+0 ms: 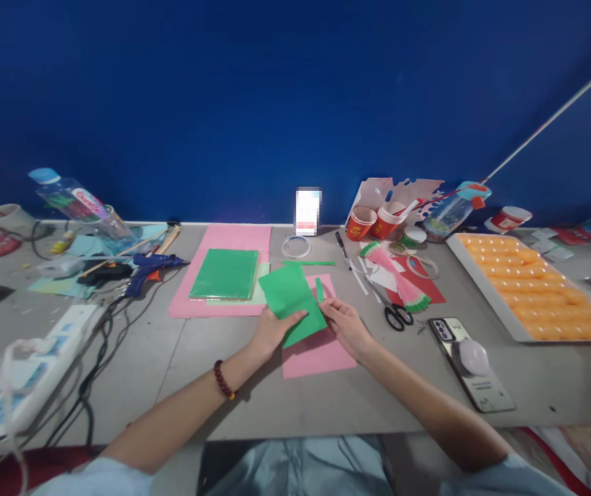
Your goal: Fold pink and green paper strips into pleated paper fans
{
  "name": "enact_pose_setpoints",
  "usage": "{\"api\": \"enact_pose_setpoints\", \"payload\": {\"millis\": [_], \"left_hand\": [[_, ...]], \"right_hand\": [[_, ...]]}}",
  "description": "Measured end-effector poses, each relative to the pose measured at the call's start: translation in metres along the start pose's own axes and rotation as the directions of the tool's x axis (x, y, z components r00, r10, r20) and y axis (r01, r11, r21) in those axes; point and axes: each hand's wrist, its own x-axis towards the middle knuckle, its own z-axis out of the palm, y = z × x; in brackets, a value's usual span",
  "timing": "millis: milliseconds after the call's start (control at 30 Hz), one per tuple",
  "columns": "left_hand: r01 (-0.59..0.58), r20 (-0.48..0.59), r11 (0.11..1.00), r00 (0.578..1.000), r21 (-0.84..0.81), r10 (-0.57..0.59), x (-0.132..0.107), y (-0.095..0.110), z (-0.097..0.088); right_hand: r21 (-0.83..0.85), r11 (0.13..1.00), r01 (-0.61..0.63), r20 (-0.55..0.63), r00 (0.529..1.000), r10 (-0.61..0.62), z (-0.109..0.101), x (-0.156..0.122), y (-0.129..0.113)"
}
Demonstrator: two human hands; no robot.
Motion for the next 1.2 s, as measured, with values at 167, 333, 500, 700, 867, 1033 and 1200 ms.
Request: {"api": "enact_pose_setpoints", "payload": {"millis": [167,333,500,700,867,1033,1200], "left_hand": [[-0.025,-0.009,1.000,1.000,0.019,0.025,-0.0003,0.0015,0.0001],[-0.001,-0.019,1.000,1.000,-0.031,0.001,-0.0003,0.0026,0.0016],[0.019,-0.024,0.998,1.000,-0.057,-0.021,0.0017,-0.0009,0.0014],[0.011,-0.037,0.999,0.999,-0.052,-0.013,0.0001,0.0012,0.0019],[-0.001,-0.059,1.000,0.998,-0.026,0.000,-0.0014,0.0038,0.0030],[-0.004,-0.093,0.999,0.996,-0.043,0.000,-0.0010,0.0024,0.0025],[-0.001,-0.071,0.997,0.997,-0.071,-0.004,0.0005,-0.0003,0.0015]], "right_hand": [[-0.022,0.996,0.083,-0.054,0.995,-0.084,-0.0001,0.0009,0.0004],[-0.034,0.996,0.079,0.010,0.997,-0.078,-0.0023,-0.0003,0.0003],[0.004,1.000,-0.021,0.073,0.997,0.020,-0.0047,-0.0015,-0.0009],[0.026,0.999,-0.038,0.107,0.994,0.035,-0.0022,-0.0024,-0.0054],[0.010,1.000,-0.006,0.083,0.997,0.005,-0.0020,-0.0021,-0.0056],[-0.001,0.998,0.061,0.054,0.997,-0.061,-0.0049,0.0004,-0.0029],[0.045,0.999,0.025,0.108,0.994,-0.030,-0.0048,-0.0009,-0.0024]]}}
